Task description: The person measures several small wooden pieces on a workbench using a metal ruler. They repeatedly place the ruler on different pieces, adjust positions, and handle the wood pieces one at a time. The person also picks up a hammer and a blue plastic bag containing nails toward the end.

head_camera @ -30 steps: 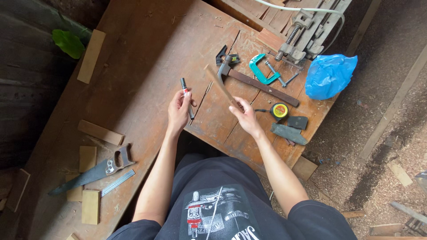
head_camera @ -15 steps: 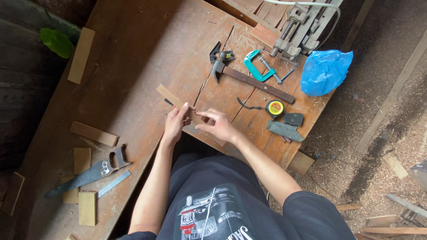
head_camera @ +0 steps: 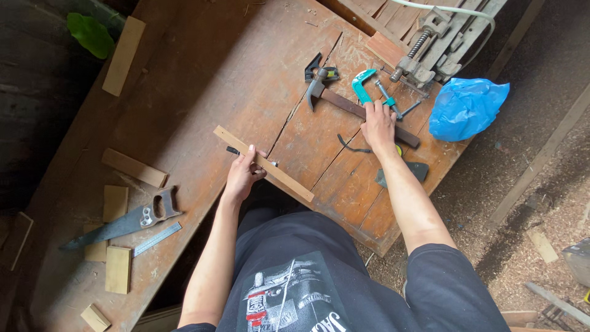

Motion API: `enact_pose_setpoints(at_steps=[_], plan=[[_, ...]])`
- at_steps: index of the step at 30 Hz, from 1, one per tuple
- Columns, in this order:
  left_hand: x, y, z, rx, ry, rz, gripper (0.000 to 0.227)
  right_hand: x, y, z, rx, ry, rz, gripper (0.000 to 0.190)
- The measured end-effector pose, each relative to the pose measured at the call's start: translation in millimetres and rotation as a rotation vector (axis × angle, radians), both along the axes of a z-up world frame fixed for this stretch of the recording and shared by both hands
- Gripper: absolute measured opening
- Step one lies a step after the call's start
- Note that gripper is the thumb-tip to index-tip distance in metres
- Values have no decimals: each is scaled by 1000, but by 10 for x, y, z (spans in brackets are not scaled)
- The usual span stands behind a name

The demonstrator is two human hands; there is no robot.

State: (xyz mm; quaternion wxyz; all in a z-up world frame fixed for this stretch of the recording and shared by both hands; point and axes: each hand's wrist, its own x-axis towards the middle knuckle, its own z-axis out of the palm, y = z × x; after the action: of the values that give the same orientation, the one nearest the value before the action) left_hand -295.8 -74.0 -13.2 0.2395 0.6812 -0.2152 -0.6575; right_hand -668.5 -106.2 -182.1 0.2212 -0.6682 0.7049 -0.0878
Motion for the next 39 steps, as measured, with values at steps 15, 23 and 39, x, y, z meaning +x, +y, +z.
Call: enact_pose_setpoints(at_steps=[15,23,39], plan=[[-52,-62,-489,102,50,-82,41,-427,-261,529,338,-830,-218,19],[-91,-13,-723,138,84,-31,44,-539,-64,1241,574,-1248,-340,22],[-2,19,-1115,157,129,21,41,223,956,954,310,-1202,-484,31]])
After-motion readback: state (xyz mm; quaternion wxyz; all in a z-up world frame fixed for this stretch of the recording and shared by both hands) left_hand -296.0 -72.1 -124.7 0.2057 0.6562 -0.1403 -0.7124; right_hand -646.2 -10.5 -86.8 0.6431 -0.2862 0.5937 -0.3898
